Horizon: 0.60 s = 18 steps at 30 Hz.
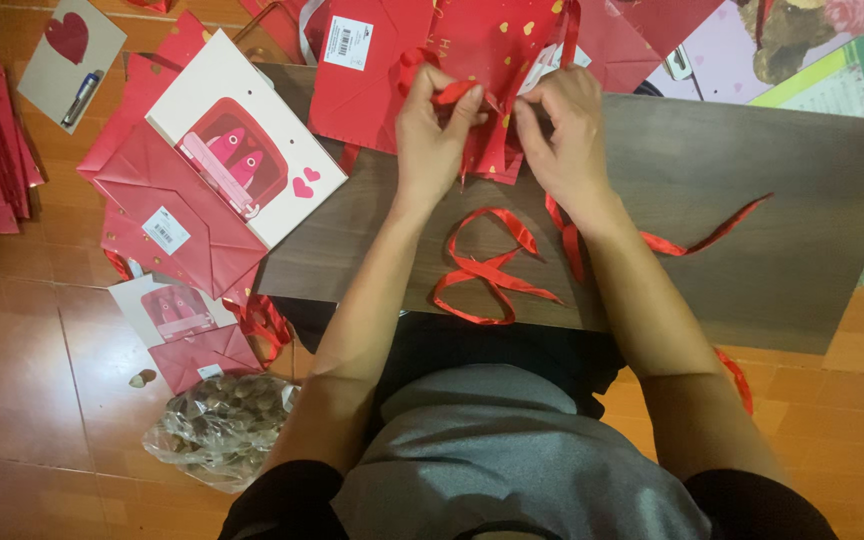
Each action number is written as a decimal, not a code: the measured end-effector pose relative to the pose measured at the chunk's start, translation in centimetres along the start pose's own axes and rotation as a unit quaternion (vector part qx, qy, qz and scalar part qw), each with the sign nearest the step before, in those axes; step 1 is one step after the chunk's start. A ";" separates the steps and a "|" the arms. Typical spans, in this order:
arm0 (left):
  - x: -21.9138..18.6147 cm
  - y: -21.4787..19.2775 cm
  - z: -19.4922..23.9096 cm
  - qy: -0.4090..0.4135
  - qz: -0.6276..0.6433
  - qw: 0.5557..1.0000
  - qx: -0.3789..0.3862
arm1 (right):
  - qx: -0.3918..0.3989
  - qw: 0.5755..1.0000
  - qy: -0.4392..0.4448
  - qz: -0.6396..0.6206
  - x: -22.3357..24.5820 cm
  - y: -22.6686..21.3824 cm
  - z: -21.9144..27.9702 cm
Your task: The person ties red ribbons onto red Valentine's Day gift bags and envelopes, then gathers the ribbons into a bundle. They handle multiple bags and envelopes, threading ribbons through slots and tying them into bows.
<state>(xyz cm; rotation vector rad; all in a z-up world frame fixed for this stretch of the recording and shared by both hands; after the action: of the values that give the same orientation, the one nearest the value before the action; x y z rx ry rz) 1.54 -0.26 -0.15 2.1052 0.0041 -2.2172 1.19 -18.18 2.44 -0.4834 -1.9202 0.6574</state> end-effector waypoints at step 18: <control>-0.9 1.3 2.8 0.164 -0.275 0.947 0.001 | -0.007 0.999 -0.004 -0.035 1.5 -0.9 -0.9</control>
<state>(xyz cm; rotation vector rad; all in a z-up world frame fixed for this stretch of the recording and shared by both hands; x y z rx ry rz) -1.08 -1.65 1.01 2.7028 0.6917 -2.0524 1.33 -17.79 4.34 -0.4204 -1.9416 0.6006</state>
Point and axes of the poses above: each hand's wrist, its own z-axis away from the middle knuckle, its own y-axis out of the palm, x = y × z, the point moved 2 cm from there along -z, towards the middle knuckle, and after that the axes turned 1 degree about -y, right-handed, at the moved point
